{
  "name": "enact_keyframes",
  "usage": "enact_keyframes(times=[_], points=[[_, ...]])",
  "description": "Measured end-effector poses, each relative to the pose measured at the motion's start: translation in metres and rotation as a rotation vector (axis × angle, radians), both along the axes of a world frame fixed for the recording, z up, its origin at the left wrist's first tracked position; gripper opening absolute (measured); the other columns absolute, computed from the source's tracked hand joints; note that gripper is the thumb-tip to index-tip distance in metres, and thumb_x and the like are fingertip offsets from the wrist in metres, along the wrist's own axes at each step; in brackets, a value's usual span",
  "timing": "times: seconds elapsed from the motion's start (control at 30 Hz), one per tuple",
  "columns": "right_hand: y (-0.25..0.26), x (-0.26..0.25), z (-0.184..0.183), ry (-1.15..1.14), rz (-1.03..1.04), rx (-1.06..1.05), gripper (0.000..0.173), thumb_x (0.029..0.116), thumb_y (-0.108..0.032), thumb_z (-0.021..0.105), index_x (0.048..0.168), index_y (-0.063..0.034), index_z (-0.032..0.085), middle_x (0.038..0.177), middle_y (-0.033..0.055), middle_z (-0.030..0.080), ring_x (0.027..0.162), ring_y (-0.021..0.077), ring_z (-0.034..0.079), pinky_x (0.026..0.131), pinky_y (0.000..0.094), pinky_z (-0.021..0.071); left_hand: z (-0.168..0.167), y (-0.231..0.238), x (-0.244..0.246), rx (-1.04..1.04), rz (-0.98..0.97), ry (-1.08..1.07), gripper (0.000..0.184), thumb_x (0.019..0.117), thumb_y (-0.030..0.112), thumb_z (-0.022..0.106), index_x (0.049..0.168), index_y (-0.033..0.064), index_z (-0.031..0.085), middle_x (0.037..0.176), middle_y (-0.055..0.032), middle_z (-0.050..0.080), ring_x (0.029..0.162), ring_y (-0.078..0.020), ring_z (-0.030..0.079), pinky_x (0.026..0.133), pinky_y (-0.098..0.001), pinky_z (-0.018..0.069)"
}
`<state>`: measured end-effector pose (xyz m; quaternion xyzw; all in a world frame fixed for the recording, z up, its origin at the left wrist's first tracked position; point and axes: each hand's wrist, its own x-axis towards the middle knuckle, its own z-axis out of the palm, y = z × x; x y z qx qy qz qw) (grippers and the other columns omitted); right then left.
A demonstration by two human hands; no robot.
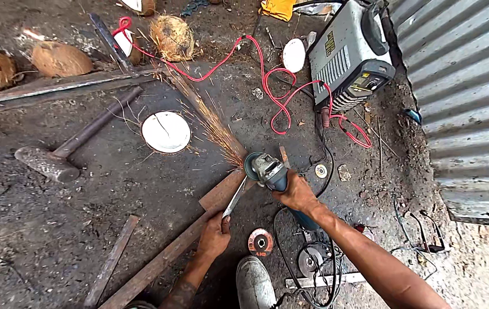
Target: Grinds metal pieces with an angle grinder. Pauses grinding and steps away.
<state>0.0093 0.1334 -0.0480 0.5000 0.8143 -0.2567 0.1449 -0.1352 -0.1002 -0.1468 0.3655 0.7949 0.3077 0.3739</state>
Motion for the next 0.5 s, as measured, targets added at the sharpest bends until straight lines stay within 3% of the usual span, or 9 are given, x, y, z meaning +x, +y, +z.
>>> enact_keyframes(times=[0.5], points=[[0.0021,-0.0057,-0.0075,0.013,-0.02,0.007,0.076,0.0772,-0.047,0.078,0.135,-0.004,0.054,0.112,0.0154,0.071,0.107,0.0319,0.069,0.091,0.0553,0.0544,0.0018,0.0016,-0.0064,-0.029,-0.015,-0.092,0.03,0.1078,0.021,0.047,0.108,-0.0013,0.067,0.088,-0.0148,0.066,0.083,-0.027,0.066,0.082,-0.0469,0.0528]])
